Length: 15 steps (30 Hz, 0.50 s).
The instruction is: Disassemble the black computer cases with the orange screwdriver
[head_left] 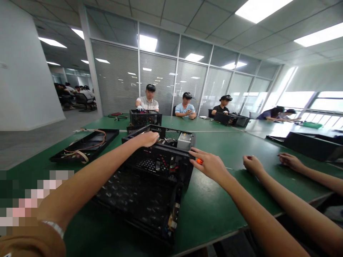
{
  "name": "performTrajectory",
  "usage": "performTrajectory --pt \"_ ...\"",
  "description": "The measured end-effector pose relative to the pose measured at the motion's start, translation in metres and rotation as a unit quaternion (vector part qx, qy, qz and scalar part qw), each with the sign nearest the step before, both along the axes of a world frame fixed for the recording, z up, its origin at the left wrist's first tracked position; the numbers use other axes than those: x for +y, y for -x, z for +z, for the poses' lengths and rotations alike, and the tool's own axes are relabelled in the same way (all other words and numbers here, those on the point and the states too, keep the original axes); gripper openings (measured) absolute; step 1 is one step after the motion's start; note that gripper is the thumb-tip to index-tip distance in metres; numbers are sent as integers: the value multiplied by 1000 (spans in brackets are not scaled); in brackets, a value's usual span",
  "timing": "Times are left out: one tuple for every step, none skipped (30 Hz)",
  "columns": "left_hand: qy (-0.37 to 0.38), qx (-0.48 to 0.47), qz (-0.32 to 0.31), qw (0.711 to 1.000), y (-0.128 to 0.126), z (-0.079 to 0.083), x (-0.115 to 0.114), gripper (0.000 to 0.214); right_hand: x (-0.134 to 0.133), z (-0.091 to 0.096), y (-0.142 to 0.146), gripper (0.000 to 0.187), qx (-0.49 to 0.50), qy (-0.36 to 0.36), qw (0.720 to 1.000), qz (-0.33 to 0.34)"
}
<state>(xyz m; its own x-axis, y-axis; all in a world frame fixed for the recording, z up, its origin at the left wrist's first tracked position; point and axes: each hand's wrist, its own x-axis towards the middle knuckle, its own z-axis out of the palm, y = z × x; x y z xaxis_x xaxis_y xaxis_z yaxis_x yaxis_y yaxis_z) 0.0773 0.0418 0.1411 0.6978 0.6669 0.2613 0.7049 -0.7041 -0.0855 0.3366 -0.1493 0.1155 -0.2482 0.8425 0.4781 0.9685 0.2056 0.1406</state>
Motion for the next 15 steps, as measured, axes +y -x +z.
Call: performTrajectory --pt "-8 -2 24 1000 6 -1 4 35 13 -2 0 39 11 0 1000 -1" --pt "-13 -1 46 999 11 -2 8 36 26 -4 0 39 24 0 1000 0" --pt "-14 1 70 997 16 -3 11 37 40 -5 1 40 37 3 999 3" --pt "-13 3 95 995 21 -3 15 38 55 -7 2 40 50 9 999 9" --pt "-9 4 120 993 26 -2 19 38 69 -8 4 41 62 15 998 20" --pt "-3 6 144 990 29 -1 23 39 84 -10 6 41 76 17 997 28" --pt "5 7 167 986 32 0 26 39 97 -11 8 41 88 19 995 32" --pt "13 8 189 982 34 2 29 38 110 -12 10 42 101 22 994 26" --pt "19 6 210 978 34 5 30 36 121 -13 12 43 115 26 993 12" --pt "21 1 230 973 34 7 30 35 131 -14 14 44 130 31 991 -4" --pt "17 -8 248 969 33 10 27 33 138 -16 17 45 147 35 988 -22" --pt "0 -22 263 965 31 11 21 32 143 -18 19 46 163 40 985 -40" --pt "-29 -39 269 962 29 11 12 32 146 -20 22 47 177 45 982 -55" --pt "-68 -53 262 961 27 9 -1 32 146 -24 24 48 191 55 978 -68" --pt "-112 -62 240 962 25 3 -18 32 145 -28 26 48 203 72 973 -79"
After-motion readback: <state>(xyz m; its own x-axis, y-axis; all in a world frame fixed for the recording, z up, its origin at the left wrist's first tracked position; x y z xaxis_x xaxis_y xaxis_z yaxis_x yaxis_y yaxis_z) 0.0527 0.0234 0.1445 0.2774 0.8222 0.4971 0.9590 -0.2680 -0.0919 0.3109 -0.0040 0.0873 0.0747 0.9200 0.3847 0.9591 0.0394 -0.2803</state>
